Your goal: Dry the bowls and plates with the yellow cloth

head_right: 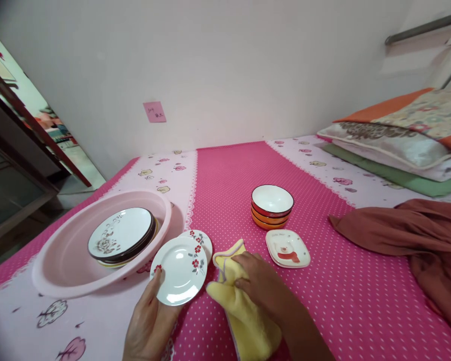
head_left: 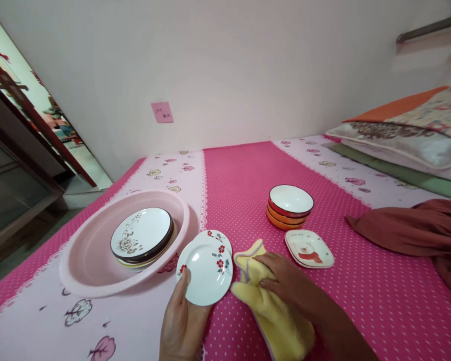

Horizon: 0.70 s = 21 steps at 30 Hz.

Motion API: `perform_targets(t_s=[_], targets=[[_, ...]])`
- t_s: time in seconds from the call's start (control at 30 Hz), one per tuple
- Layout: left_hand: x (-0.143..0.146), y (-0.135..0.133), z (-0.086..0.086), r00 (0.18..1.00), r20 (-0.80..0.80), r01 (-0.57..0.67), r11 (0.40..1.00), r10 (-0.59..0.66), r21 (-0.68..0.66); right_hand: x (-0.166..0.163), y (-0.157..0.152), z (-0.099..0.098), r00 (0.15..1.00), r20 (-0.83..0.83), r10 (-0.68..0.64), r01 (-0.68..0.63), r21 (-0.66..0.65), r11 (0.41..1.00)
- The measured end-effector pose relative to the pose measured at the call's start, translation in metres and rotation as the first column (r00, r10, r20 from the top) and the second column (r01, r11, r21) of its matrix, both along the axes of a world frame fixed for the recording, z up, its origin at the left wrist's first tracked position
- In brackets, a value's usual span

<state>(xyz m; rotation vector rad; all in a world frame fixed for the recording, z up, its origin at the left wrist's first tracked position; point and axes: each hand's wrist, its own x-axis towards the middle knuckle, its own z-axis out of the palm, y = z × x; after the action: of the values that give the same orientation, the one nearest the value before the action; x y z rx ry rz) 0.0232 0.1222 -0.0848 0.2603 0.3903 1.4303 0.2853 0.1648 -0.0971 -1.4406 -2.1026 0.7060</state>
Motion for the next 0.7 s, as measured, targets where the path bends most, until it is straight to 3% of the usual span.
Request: perform_targets(t_s=[0.2, 0.33, 0.5, 0.6, 0.7], targets=[[0.011, 0.001, 0.000, 0.998, 0.055, 0.020, 0.994, -0.026, 0.111, -0.008, 0.003, 0.022, 0.996, 0.014, -0.084, 0.084, 0.037, 0.996], [0.013, 0.001, -0.006, 0.996, 0.079, 0.029, 0.992, -0.038, 0.122, 0.001, -0.003, 0.049, 0.960, -0.227, -0.163, 0.169, 0.008, 0.986], [0.018, 0.001, -0.010, 0.997, -0.043, -0.060, 0.998, 0.060, -0.005, 0.002, -0.017, 0.083, 0.850, -0.451, -0.273, 0.311, 0.010, 0.950], [0.027, 0.000, -0.009, 0.998, -0.058, -0.033, 0.999, 0.032, -0.014, -0.012, -0.021, 0.087, 0.823, -0.487, -0.292, 0.381, 0.092, 0.920], [0.039, -0.001, -0.007, 0.999, -0.035, 0.008, 1.000, -0.007, 0.010, -0.030, -0.020, 0.076, 0.817, -0.495, -0.296, 0.422, 0.163, 0.892]])
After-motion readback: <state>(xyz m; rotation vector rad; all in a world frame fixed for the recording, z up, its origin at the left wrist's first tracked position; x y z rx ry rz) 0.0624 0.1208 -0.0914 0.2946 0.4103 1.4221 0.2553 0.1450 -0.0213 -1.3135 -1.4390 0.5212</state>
